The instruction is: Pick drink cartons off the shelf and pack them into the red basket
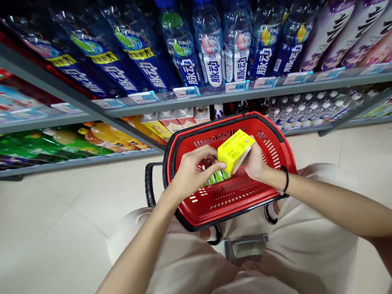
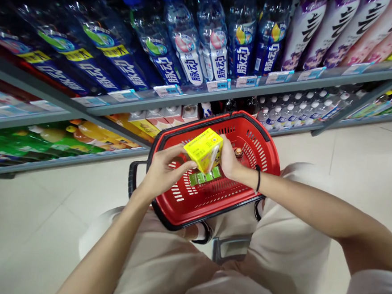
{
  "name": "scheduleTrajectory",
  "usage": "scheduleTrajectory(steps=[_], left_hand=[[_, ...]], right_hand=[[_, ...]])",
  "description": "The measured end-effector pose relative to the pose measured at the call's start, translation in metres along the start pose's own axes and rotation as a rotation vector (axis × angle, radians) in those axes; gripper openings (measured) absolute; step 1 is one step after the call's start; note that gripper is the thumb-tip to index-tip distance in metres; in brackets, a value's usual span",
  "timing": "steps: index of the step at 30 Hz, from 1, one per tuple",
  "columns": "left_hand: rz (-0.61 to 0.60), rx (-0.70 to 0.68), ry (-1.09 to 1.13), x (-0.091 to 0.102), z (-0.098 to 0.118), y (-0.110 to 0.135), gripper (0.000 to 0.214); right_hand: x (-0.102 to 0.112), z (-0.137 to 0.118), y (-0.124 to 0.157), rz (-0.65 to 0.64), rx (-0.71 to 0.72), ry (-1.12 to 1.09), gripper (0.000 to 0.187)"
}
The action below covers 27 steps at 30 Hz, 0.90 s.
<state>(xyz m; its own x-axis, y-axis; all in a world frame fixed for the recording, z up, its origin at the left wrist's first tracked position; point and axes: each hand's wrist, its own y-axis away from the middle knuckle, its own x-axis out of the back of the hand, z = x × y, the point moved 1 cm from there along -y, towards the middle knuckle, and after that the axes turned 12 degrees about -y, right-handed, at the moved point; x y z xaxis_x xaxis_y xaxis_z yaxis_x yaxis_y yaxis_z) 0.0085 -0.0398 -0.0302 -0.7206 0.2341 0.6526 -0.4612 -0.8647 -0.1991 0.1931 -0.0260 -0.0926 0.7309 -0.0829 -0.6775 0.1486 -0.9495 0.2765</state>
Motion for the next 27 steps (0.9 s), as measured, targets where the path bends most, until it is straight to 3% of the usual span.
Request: scheduleTrajectory(steps=[7,13,22,27], left_hand=[[-0.008,0.089,-0.008,-0.004,0.003,0.001,0.021],[-0.058,0.083,0.027,-0.004,0.01,0.002,0.024],[-0.075,0.058,0.017,-0.006,0.012,0.002,0.027],[-0.002,0.111,-0.109,-0.003,0.01,0.001,0.034]], right_hand=[[-0.025,0.0,0.003,0.003,-0.237,-0.234,0.057],[-0.023,0.0,0.007,-0.005,-0.455,-0.279,0.055],[-0.021,0.001,0.005,-0.072,-0.411,-0.179,0.054],[-0.022,0.0,0.001,-0.05,-0.286,-0.088,0.057]])
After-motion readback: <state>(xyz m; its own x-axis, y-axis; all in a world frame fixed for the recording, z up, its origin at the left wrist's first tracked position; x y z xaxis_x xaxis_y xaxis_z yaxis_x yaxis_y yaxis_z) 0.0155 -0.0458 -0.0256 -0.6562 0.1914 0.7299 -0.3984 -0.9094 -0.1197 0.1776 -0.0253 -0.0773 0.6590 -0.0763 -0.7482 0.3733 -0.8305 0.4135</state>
